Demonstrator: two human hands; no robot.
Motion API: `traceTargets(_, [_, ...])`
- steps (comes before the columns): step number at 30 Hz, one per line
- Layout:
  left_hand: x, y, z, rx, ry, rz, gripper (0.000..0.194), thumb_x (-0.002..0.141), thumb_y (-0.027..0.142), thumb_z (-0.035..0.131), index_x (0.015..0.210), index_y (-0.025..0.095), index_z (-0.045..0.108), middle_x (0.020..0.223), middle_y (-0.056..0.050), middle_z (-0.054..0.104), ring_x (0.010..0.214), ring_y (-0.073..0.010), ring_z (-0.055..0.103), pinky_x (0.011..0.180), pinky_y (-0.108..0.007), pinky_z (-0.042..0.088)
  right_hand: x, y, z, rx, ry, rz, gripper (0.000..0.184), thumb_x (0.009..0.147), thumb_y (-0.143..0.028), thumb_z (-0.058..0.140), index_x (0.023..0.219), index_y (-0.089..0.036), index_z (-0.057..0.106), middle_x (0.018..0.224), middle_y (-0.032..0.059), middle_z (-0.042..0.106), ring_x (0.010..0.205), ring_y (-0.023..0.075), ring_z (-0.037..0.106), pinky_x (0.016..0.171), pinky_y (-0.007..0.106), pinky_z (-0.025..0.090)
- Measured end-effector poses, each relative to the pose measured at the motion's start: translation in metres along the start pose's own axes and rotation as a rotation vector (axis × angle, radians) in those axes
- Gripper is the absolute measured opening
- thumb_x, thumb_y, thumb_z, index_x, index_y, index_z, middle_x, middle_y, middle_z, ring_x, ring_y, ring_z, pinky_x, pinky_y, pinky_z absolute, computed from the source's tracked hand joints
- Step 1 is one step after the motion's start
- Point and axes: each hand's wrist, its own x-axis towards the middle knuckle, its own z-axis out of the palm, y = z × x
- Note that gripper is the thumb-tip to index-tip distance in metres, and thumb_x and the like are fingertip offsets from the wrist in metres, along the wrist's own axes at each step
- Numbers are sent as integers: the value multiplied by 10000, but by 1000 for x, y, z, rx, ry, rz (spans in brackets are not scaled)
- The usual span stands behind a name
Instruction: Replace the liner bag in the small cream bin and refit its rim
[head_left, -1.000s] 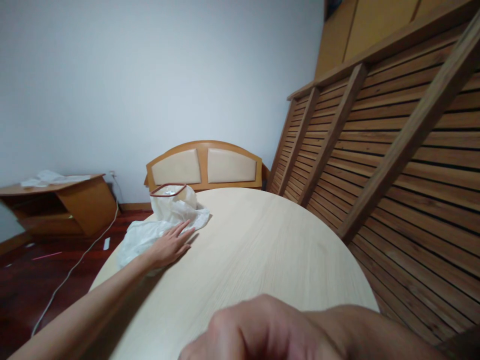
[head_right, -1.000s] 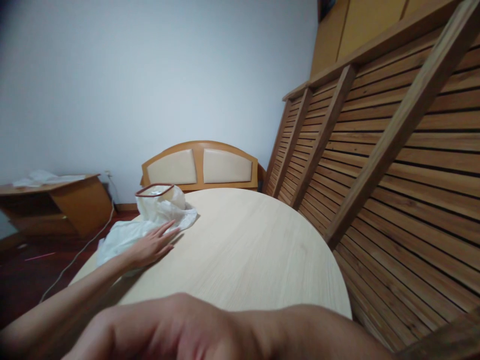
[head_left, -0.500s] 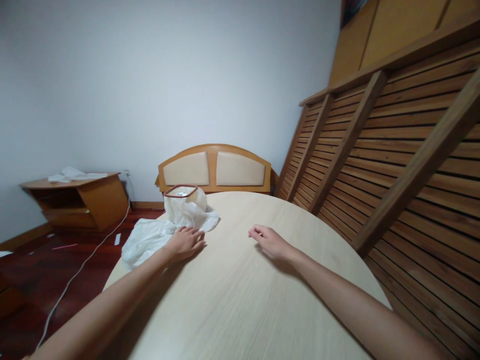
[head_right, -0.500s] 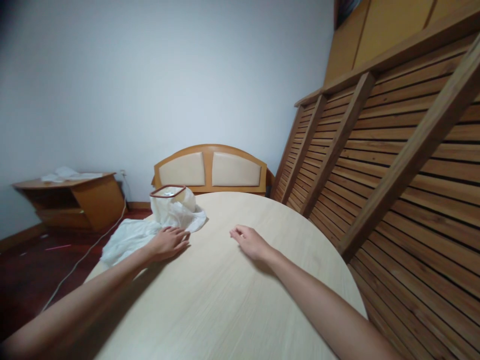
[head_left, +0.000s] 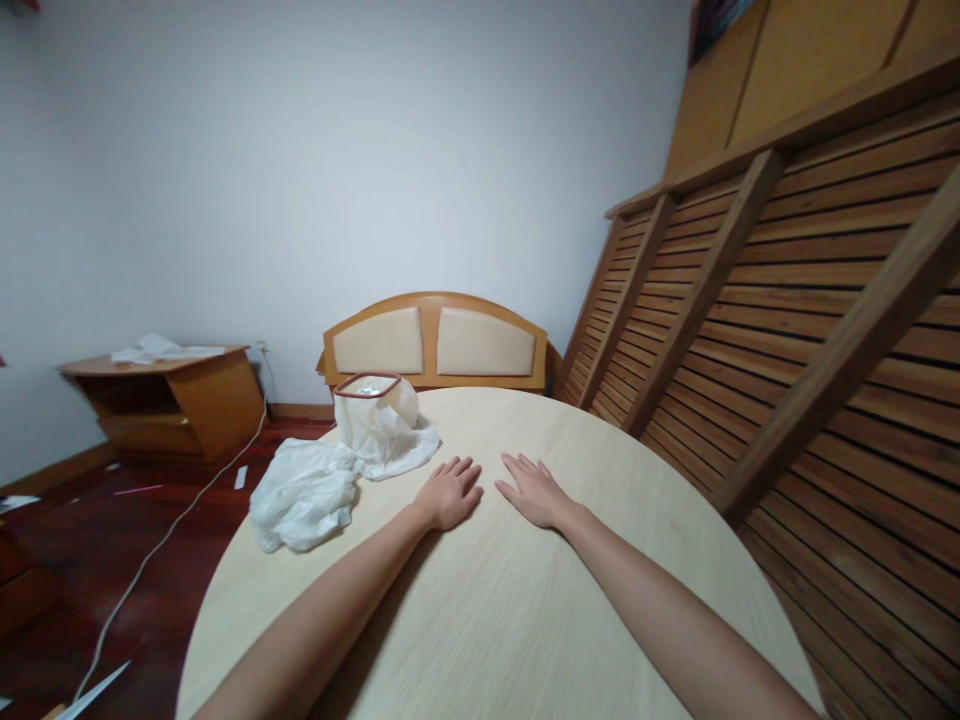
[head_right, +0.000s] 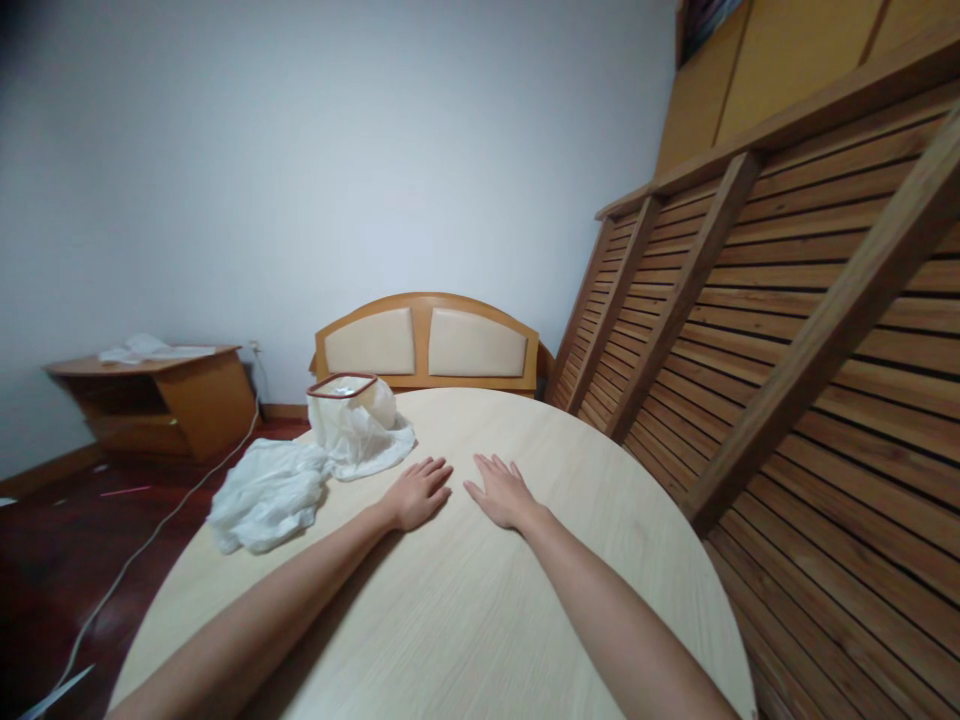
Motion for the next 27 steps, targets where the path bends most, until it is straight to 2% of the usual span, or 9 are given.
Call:
traceTargets(4, [-17, 0, 1, -32, -30, -14, 558, 1012, 473, 340, 1488, 196, 431, 1618, -139, 343, 1499, -363, 296, 1194, -573, 275, -14, -2, 2, -12, -19, -47, 758, 981, -588, 330, 1590, -139, 277, 1662, 89, 240, 1544, 281, 155, 1243, 465, 74])
traceTargets(10, [-39, 9, -1, -89, -43, 67, 523, 1002, 468, 385, 1457, 225, 475, 1605, -114, 375, 1500, -352, 297, 1196, -563, 287, -29, -6, -1, -38, -47, -76, 779, 976, -617, 319, 1582, -127, 304, 1667, 93, 212, 1546, 302, 142, 1243, 483, 92])
traceTargets(27, [-36, 10, -3, -97, -33, 77, 521, 993, 444, 425, 1447, 197, 495, 1586, -147, 397, 1483, -382, 324, 1186, -589, 304, -28, -4, -5, -38, -38, -94, 766, 976, -607, 337, 1573, -127, 327, 1660, 112, 231, 1543, 306, 155, 1241, 485, 102])
